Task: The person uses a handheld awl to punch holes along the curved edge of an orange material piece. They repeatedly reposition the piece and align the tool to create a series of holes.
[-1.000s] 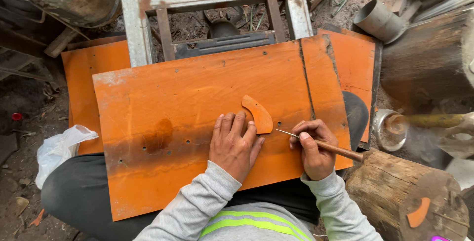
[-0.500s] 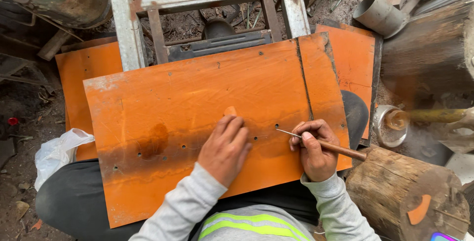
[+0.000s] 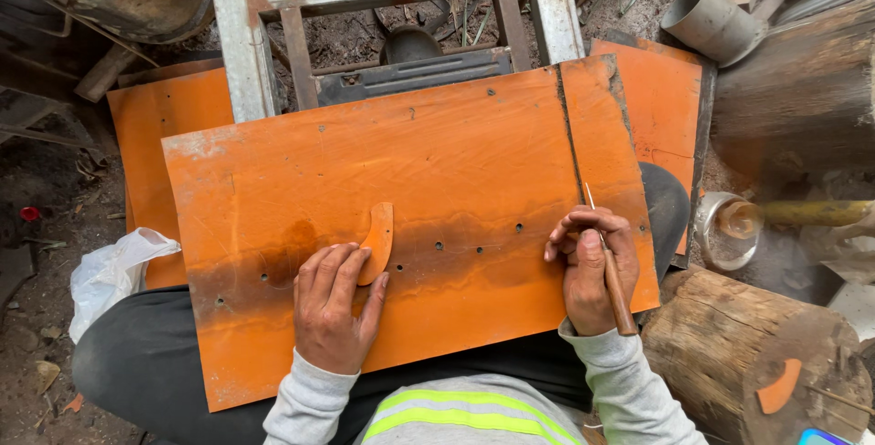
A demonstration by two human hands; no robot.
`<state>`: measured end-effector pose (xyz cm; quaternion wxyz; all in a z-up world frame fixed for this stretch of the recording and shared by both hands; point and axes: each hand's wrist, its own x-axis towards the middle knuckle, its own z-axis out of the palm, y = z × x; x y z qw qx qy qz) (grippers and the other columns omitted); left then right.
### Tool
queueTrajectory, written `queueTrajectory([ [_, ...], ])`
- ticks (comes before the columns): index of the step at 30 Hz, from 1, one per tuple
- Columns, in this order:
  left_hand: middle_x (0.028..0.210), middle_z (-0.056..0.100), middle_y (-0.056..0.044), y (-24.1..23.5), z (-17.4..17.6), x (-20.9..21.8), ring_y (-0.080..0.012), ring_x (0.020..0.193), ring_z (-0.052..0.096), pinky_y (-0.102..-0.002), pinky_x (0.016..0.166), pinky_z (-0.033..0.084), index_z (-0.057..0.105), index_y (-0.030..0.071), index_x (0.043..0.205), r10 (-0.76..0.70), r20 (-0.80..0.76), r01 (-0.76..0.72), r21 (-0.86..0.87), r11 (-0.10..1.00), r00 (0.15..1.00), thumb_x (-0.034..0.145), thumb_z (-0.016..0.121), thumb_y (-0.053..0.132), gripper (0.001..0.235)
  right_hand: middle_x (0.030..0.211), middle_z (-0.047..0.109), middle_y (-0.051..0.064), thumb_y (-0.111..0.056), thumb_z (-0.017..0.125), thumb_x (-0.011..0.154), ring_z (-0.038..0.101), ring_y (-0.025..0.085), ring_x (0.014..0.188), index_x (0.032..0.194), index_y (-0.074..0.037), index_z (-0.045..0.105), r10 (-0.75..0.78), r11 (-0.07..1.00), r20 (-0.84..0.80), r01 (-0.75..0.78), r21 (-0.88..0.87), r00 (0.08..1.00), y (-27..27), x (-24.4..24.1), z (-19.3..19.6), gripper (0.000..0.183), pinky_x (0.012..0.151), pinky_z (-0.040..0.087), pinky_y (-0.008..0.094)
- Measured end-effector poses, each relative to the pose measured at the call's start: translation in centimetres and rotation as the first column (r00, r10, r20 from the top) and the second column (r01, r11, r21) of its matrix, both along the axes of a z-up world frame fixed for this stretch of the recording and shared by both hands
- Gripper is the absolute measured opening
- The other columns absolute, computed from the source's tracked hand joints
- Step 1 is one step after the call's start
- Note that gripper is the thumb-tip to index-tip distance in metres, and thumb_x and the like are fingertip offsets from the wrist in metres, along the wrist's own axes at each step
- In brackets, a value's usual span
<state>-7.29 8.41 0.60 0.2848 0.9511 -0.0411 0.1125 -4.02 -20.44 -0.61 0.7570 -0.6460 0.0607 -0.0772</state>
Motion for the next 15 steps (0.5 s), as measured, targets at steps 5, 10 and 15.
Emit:
queueTrajectory([
  [5, 0.12, 0.069, -0.014, 0.03, -0.19, -0.23, -0.0341, 0.117, 0.063, -0.044, 0.099, 0.051, 0.07, -0.001, 0.114, 0.019, 0.037, -0.018, -0.024, 1.0, 0.999, 0.087, 0.077, 0.013, 0.031, 0.105, 0.059, 0.01, -0.014, 0.05, 0.11, 0.061, 0.016, 0.087, 0.116, 0.001, 0.057, 0.031, 0.995, -0.01, -0.032, -0.096, 0.999, -0.1, -0.18, -0.43, 0.018, 0.074, 0.055, 0.031],
  [10, 0.115, 0.07, -0.017, -0.11, 0.25, -0.39, -0.0361, 0.11, 0.067, -0.043, 0.095, 0.055, 0.068, -0.002, 0.114, 0.056, 0.102, -0.048, -0.082, 0.995, 0.993, 0.094, 0.071, 0.01, 0.023, 0.099, 0.06, 0.008, -0.014, 0.051, 0.11, 0.061, 0.015, 0.085, 0.114, 0.0, 0.059, 0.04, 0.992, -0.02, -0.042, -0.118, 0.999, -0.16, -0.36, -0.51, 0.017, 0.072, 0.054, 0.029],
  [15, 0.098, 0.072, -0.014, 0.69, 0.16, 0.35, -0.0302, 0.088, 0.071, -0.037, 0.078, 0.057, 0.068, 0.0, 0.11, 0.172, 0.091, -0.149, -0.222, 0.964, 0.981, 0.104, 0.063, 0.007, 0.01, 0.096, 0.06, 0.008, -0.013, 0.051, 0.109, 0.061, 0.014, 0.084, 0.111, -0.001, 0.06, 0.016, 0.994, -0.06, -0.022, -0.108, 0.998, 0.12, -0.28, -0.33, 0.015, 0.072, 0.053, 0.028],
])
